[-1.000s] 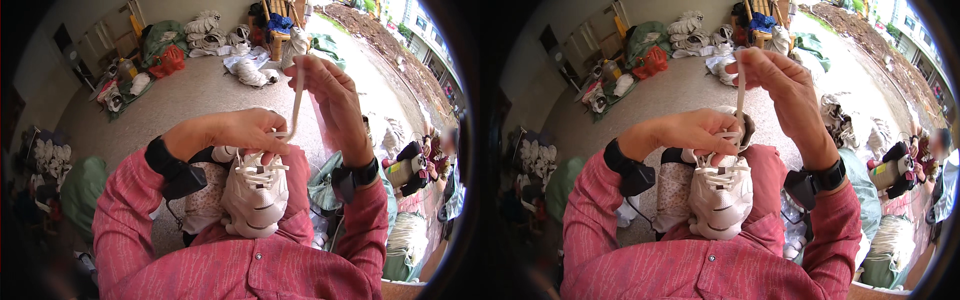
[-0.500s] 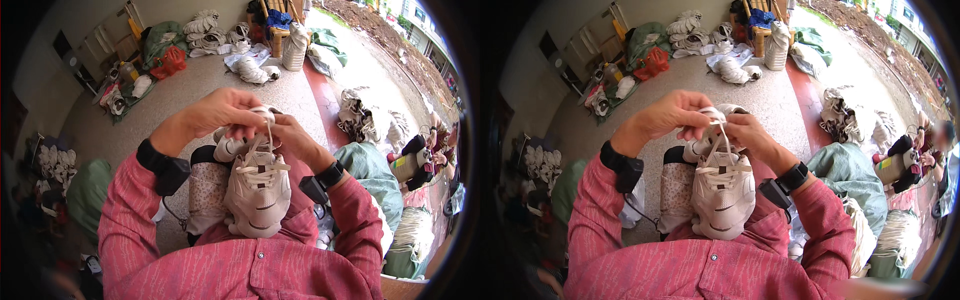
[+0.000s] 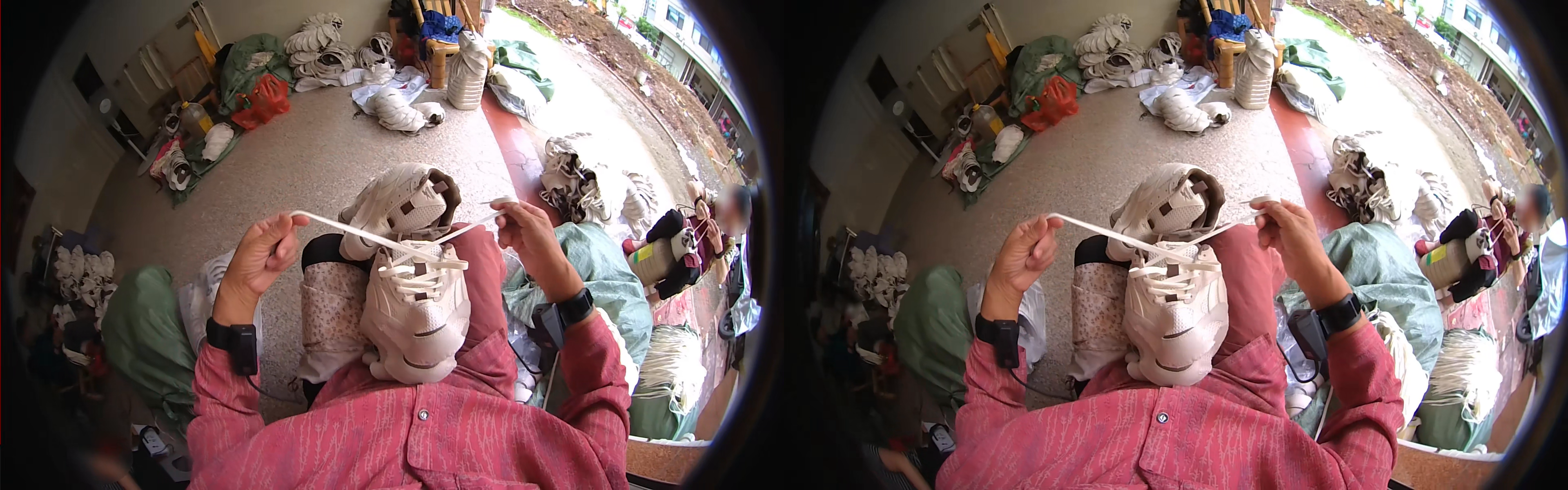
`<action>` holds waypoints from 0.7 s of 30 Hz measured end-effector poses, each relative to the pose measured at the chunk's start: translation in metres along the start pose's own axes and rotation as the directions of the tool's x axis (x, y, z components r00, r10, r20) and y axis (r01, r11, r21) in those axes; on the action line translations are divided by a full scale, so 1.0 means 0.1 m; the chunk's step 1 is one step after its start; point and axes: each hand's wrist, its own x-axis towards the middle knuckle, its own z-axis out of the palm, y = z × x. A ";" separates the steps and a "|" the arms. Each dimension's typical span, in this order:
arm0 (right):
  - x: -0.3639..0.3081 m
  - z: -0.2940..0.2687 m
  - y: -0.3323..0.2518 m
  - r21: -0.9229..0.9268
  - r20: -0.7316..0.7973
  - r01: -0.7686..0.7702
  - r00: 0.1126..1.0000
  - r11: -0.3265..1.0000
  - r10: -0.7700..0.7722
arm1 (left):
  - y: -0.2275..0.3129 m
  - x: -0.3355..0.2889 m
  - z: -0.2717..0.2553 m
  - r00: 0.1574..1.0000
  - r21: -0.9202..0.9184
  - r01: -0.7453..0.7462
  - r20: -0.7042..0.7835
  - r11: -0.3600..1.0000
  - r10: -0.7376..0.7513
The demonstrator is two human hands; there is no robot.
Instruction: The recorder is lacing a white shoe and assembling shoe components in an industrial environment.
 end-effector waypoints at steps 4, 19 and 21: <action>-0.11 -0.12 -0.07 -0.088 -0.055 0.061 0.996 0.994 -0.066 | -0.11 -0.22 -0.10 0.997 0.098 0.033 -0.073 0.995 -0.026; -0.12 -0.39 0.41 0.498 -0.261 0.069 0.963 0.864 0.073 | -0.29 -0.38 -0.34 0.972 0.750 0.234 -0.161 0.619 -0.173; -0.11 -0.26 0.47 0.357 -0.210 -0.067 0.966 0.932 0.150 | -0.20 -0.15 -0.13 0.998 0.938 -0.059 0.057 0.340 0.017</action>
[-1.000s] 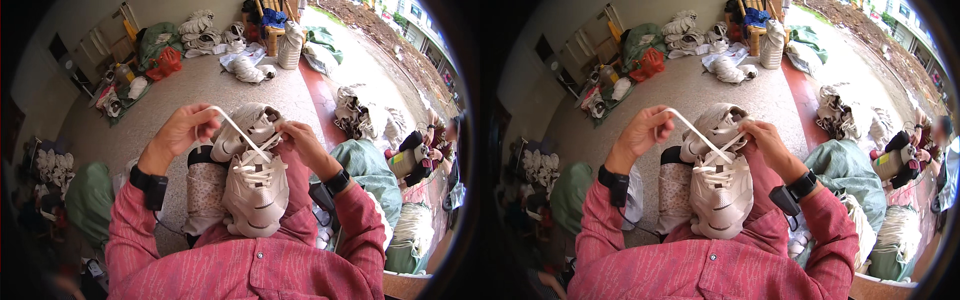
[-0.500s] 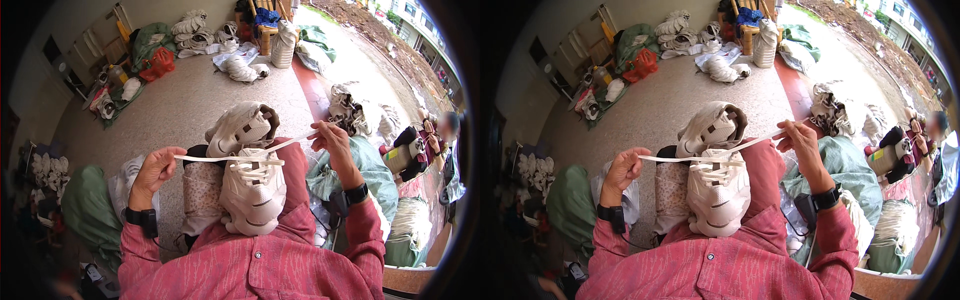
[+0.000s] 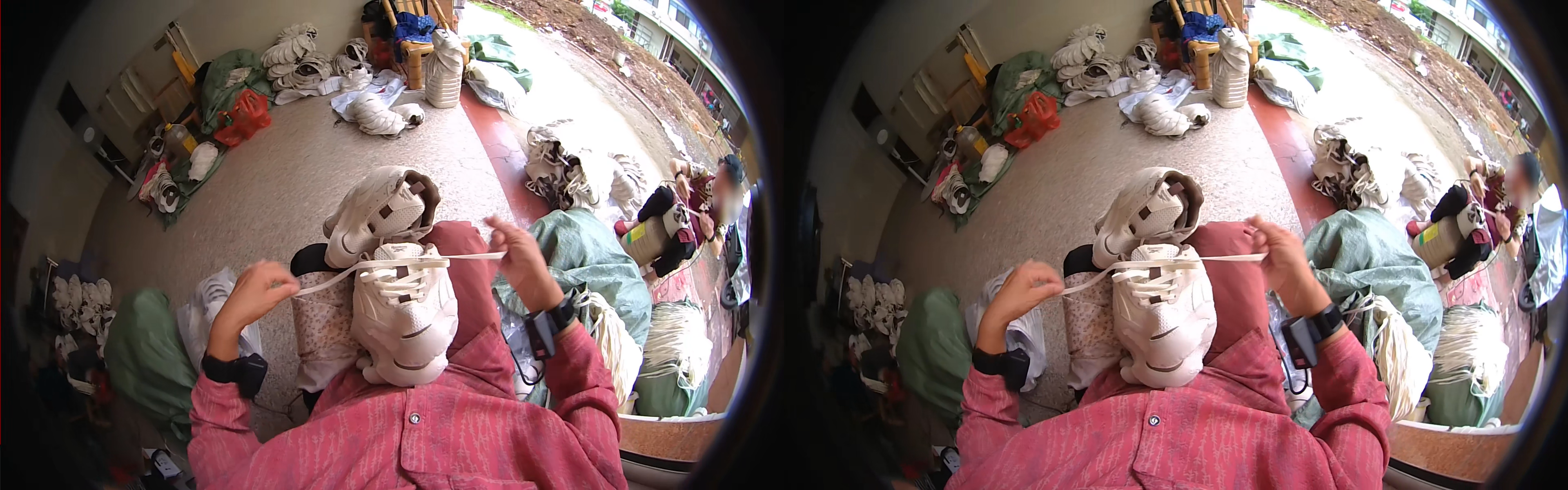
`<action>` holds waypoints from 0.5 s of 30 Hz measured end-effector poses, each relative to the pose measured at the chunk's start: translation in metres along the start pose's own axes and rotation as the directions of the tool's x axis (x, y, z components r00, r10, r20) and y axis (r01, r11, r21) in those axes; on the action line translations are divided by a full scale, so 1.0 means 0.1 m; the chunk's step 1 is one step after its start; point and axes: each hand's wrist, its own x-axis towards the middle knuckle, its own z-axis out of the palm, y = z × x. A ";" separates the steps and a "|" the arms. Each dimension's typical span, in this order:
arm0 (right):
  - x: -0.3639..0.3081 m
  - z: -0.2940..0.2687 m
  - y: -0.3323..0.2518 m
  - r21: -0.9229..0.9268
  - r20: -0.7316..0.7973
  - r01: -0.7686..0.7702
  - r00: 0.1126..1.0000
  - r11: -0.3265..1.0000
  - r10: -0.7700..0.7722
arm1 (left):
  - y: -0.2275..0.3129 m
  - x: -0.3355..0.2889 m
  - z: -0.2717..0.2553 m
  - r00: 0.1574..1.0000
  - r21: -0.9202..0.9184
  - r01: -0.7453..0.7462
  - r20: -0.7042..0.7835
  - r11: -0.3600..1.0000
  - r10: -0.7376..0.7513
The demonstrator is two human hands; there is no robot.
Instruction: The recorder is lacing a white shoe and assembling shoe components in an industrial environment.
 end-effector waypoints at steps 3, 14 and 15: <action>-0.17 0.23 0.14 -0.255 0.186 -0.064 0.976 0.965 0.114 | 0.64 0.37 0.13 0.972 0.040 -0.222 -0.073 0.974 0.225; -0.26 0.51 0.12 -0.365 0.398 -0.211 0.845 0.907 0.357 | 1.10 1.28 0.73 0.934 -0.132 -0.080 0.337 0.988 0.121; -0.24 0.49 0.12 -0.386 0.395 -0.200 0.847 0.901 0.357 | 1.09 1.29 0.76 0.931 -0.141 -0.083 0.342 0.986 0.128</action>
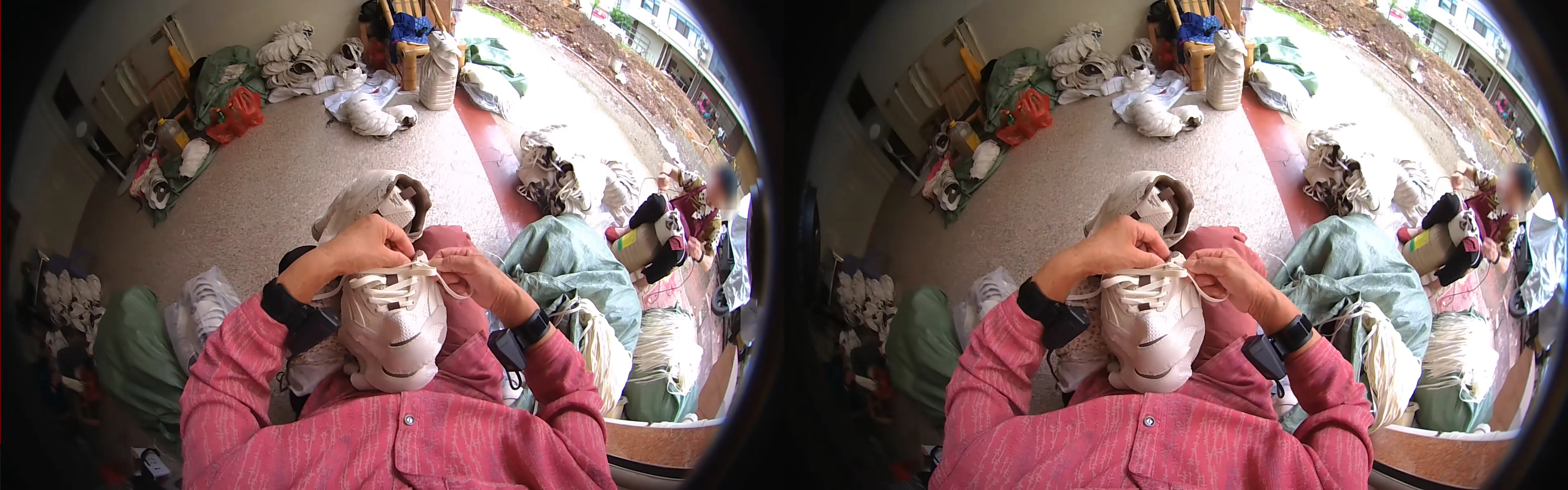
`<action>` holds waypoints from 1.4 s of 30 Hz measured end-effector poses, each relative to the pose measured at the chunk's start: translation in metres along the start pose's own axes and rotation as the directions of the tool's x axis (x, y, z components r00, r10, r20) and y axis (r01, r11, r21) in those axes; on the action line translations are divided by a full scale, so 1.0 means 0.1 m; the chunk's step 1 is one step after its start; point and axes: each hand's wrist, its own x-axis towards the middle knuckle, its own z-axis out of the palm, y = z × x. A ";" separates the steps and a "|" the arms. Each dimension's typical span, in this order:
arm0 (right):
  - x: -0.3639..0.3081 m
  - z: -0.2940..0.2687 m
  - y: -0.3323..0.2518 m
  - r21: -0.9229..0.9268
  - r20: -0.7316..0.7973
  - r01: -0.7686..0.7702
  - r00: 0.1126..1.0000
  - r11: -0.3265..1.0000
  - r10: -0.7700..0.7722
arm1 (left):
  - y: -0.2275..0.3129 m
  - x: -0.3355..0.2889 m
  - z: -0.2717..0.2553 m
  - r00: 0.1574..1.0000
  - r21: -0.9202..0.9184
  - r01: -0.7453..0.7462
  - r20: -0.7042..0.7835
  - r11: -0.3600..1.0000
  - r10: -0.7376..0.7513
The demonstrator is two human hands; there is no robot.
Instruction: The recorder is lacing a white shoe and assembling shoe components in an industrial environment.
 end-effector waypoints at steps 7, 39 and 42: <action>-0.01 0.16 -0.20 -0.069 -0.013 -0.042 0.999 0.997 0.041 | -0.13 -0.02 0.11 1.000 -0.231 -0.001 -0.020 0.973 -0.004; 0.24 0.05 -0.20 -0.292 -0.075 -0.060 0.996 0.955 0.040 | 0.37 -0.59 -0.51 0.850 0.875 0.087 -0.315 0.476 0.423; 0.29 -0.04 -0.15 -0.220 0.045 0.037 0.999 0.975 -0.028 | 0.30 -0.88 -0.73 0.827 0.840 0.179 -0.411 0.513 0.384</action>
